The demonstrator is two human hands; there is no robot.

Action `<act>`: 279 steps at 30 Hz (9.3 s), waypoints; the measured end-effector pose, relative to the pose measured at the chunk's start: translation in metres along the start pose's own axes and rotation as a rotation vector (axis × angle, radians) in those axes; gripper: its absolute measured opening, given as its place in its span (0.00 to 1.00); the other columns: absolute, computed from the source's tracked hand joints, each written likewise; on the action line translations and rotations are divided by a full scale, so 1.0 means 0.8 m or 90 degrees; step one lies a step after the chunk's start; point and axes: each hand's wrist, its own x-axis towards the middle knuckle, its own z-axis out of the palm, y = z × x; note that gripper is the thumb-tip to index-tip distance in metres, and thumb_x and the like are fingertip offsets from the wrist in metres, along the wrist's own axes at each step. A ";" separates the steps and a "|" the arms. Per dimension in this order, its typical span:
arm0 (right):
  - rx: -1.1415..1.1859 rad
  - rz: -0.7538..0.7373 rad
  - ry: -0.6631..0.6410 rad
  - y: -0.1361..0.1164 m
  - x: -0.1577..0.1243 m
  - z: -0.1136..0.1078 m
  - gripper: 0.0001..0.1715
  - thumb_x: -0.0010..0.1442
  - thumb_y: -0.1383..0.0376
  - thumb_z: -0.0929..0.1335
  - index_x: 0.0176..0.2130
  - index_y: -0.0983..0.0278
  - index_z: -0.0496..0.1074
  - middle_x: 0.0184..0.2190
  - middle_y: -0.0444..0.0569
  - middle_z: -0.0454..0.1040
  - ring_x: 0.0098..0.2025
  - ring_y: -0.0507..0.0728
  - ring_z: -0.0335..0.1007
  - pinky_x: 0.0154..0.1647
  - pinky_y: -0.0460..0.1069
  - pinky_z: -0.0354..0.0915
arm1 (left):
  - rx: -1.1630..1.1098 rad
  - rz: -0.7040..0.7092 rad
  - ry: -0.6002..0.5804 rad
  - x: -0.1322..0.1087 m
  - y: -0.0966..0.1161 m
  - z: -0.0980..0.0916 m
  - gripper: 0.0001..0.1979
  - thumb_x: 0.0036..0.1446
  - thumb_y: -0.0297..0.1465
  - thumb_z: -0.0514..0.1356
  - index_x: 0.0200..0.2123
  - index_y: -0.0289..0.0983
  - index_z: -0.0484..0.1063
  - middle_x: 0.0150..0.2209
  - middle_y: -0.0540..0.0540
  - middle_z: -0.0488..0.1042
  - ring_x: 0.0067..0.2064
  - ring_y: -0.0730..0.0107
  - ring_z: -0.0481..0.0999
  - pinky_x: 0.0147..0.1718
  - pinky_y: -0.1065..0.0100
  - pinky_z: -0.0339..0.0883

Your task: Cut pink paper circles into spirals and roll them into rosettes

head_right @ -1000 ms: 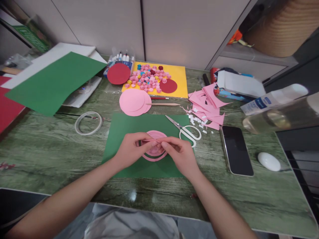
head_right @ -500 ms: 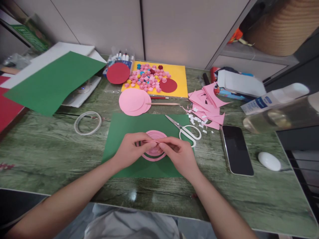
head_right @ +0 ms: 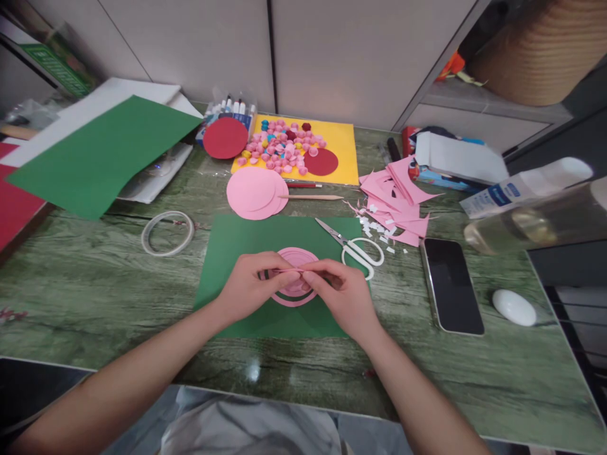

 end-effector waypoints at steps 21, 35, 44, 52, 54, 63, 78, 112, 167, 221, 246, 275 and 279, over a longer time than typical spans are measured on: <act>0.002 -0.003 -0.002 0.002 0.000 0.000 0.06 0.53 0.62 0.69 0.31 0.62 0.75 0.26 0.45 0.75 0.28 0.52 0.71 0.31 0.46 0.69 | 0.017 0.002 0.003 -0.001 0.001 0.000 0.09 0.52 0.35 0.59 0.27 0.37 0.76 0.27 0.50 0.77 0.30 0.74 0.72 0.31 0.74 0.63; -0.079 -0.029 0.034 0.001 -0.001 0.000 0.06 0.55 0.63 0.67 0.33 0.62 0.74 0.28 0.45 0.75 0.29 0.52 0.70 0.32 0.46 0.68 | -0.018 -0.039 0.051 -0.001 0.005 0.001 0.07 0.51 0.33 0.58 0.28 0.36 0.75 0.29 0.49 0.77 0.31 0.74 0.73 0.33 0.74 0.65; -0.136 -0.044 0.049 0.003 -0.004 0.000 0.08 0.55 0.63 0.66 0.34 0.62 0.74 0.29 0.47 0.76 0.30 0.53 0.71 0.31 0.47 0.67 | -0.014 -0.022 0.044 -0.001 0.006 0.003 0.08 0.51 0.34 0.59 0.28 0.37 0.75 0.28 0.50 0.76 0.30 0.75 0.72 0.31 0.74 0.64; -0.155 -0.047 0.056 0.004 -0.004 0.001 0.08 0.55 0.62 0.66 0.34 0.62 0.74 0.29 0.46 0.76 0.29 0.53 0.71 0.30 0.47 0.67 | -0.004 -0.025 0.048 -0.001 0.005 0.003 0.07 0.51 0.33 0.58 0.28 0.37 0.74 0.28 0.50 0.76 0.31 0.74 0.72 0.32 0.74 0.64; -0.151 -0.047 0.058 0.004 -0.004 0.001 0.08 0.55 0.62 0.66 0.34 0.62 0.75 0.29 0.46 0.76 0.29 0.54 0.71 0.30 0.48 0.67 | -0.001 -0.028 0.048 -0.001 0.004 0.003 0.06 0.51 0.33 0.58 0.28 0.37 0.74 0.28 0.50 0.76 0.31 0.74 0.72 0.32 0.73 0.64; -0.137 -0.040 0.055 0.003 -0.004 0.001 0.07 0.55 0.62 0.67 0.33 0.62 0.74 0.29 0.46 0.76 0.29 0.53 0.71 0.31 0.47 0.67 | -0.016 -0.031 0.050 -0.001 0.005 0.002 0.06 0.51 0.33 0.59 0.28 0.37 0.74 0.28 0.50 0.76 0.31 0.74 0.72 0.33 0.73 0.65; -0.111 -0.051 0.058 0.004 -0.005 0.003 0.07 0.54 0.61 0.68 0.32 0.62 0.73 0.27 0.46 0.75 0.28 0.53 0.71 0.31 0.48 0.68 | -0.024 -0.023 0.037 -0.002 0.005 0.003 0.07 0.51 0.33 0.59 0.28 0.37 0.75 0.29 0.50 0.77 0.31 0.74 0.73 0.32 0.74 0.64; -0.132 -0.143 0.050 0.002 -0.004 -0.002 0.05 0.53 0.64 0.70 0.27 0.61 0.69 0.24 0.44 0.70 0.27 0.51 0.65 0.27 0.46 0.61 | -0.091 -0.001 -0.001 -0.006 0.007 0.002 0.08 0.52 0.33 0.58 0.33 0.36 0.75 0.33 0.48 0.77 0.36 0.72 0.74 0.37 0.74 0.65; 0.010 -0.122 0.136 0.005 0.005 -0.003 0.12 0.45 0.60 0.74 0.21 0.63 0.69 0.19 0.42 0.66 0.24 0.52 0.61 0.25 0.47 0.58 | -0.196 -0.051 -0.058 -0.010 0.010 0.010 0.11 0.50 0.28 0.59 0.38 0.34 0.73 0.38 0.43 0.76 0.40 0.66 0.73 0.42 0.66 0.65; -0.341 -0.350 0.011 0.008 -0.006 0.001 0.25 0.54 0.62 0.68 0.20 0.62 0.48 0.17 0.39 0.56 0.23 0.50 0.52 0.27 0.47 0.51 | -0.190 -0.063 -0.178 -0.011 0.009 0.019 0.09 0.47 0.32 0.62 0.29 0.31 0.73 0.31 0.43 0.75 0.33 0.72 0.71 0.34 0.72 0.65; -0.278 -0.214 0.095 0.004 -0.008 -0.003 0.24 0.52 0.64 0.70 0.20 0.62 0.50 0.19 0.39 0.57 0.23 0.50 0.53 0.24 0.45 0.51 | -0.271 -0.112 -0.047 0.000 -0.003 0.013 0.07 0.51 0.33 0.60 0.31 0.36 0.75 0.35 0.46 0.76 0.38 0.70 0.73 0.38 0.71 0.65; -0.236 -0.339 0.162 0.004 -0.008 -0.004 0.09 0.54 0.68 0.68 0.35 0.56 0.76 0.30 0.46 0.66 0.32 0.53 0.65 0.29 0.49 0.63 | -0.221 0.016 -0.032 -0.013 0.013 0.008 0.22 0.52 0.30 0.59 0.51 0.39 0.61 0.39 0.45 0.74 0.44 0.67 0.72 0.46 0.67 0.62; -0.262 -0.351 0.187 0.005 -0.008 -0.003 0.06 0.53 0.67 0.70 0.33 0.57 0.76 0.29 0.45 0.66 0.30 0.53 0.64 0.27 0.49 0.63 | -0.338 -0.052 -0.075 -0.012 0.009 0.012 0.22 0.51 0.30 0.60 0.50 0.38 0.61 0.40 0.43 0.73 0.43 0.67 0.72 0.45 0.66 0.63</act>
